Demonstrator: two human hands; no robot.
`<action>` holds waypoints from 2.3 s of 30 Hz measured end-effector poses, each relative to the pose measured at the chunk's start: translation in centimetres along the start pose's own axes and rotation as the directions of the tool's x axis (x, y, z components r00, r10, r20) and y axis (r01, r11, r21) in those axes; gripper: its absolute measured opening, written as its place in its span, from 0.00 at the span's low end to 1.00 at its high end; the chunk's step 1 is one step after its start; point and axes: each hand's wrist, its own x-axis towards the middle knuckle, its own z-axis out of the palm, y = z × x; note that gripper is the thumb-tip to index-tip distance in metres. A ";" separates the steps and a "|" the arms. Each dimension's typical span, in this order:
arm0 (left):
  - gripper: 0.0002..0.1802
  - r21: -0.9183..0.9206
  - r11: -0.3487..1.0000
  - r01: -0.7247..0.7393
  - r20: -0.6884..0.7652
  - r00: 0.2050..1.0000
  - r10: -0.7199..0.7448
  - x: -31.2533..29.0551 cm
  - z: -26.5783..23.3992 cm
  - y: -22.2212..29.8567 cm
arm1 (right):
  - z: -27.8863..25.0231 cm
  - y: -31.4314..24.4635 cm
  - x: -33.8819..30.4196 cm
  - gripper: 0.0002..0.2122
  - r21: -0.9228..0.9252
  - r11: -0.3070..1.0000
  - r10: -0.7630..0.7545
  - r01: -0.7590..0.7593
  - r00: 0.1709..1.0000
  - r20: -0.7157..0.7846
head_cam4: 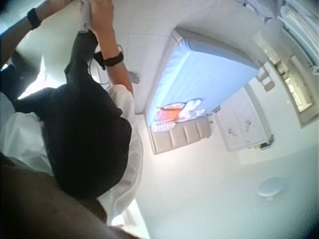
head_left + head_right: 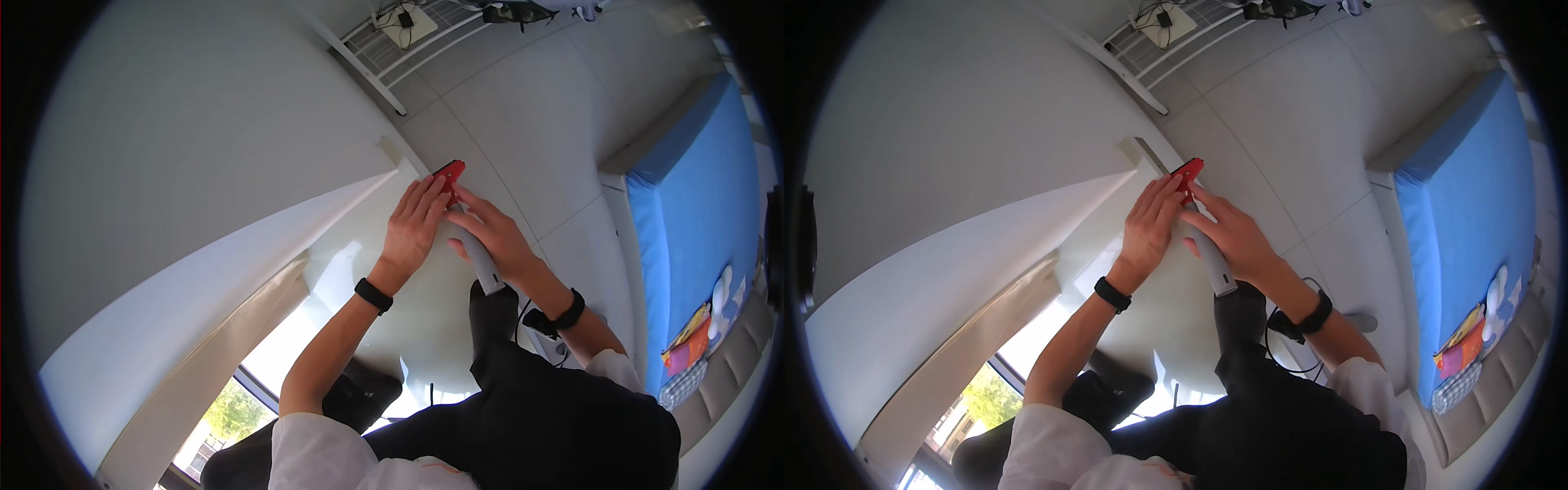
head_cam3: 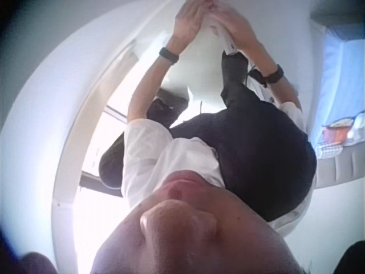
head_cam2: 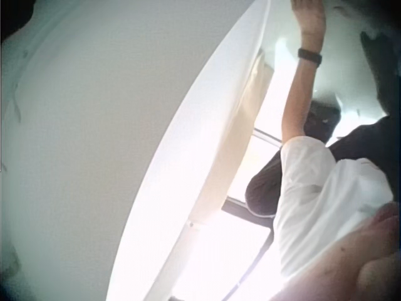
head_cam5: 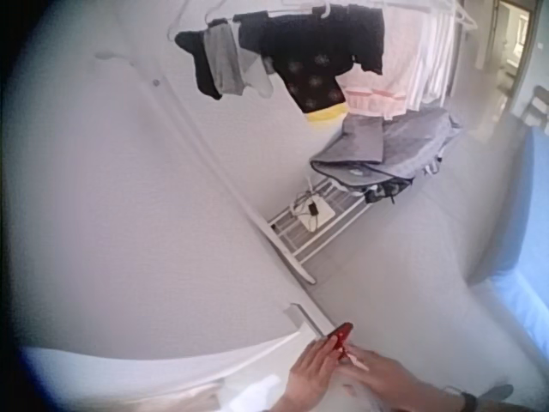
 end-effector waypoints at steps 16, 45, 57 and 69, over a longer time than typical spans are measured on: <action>0.32 -0.056 0.984 0.170 -0.093 0.980 -0.175 -1.5 1.8 0.5 | 1.0 3.3 1.3 0.18 0.125 0.989 -0.082 0.077 0.996 0.032; 0.38 -0.050 0.964 0.263 0.033 0.965 -0.261 -0.4 1.0 0.6 | 1.4 3.8 2.9 0.17 -0.049 0.990 -0.130 0.135 0.986 0.100; 0.35 -0.055 0.964 0.258 0.012 0.966 -0.258 -0.3 1.1 0.6 | 1.8 3.9 3.0 0.16 -0.079 0.983 -0.159 0.164 0.985 0.069; 0.35 -0.085 0.954 0.288 0.042 0.958 -0.285 -0.8 1.4 0.9 | 1.3 3.3 2.8 0.12 -0.148 0.975 -0.146 0.163 0.982 0.123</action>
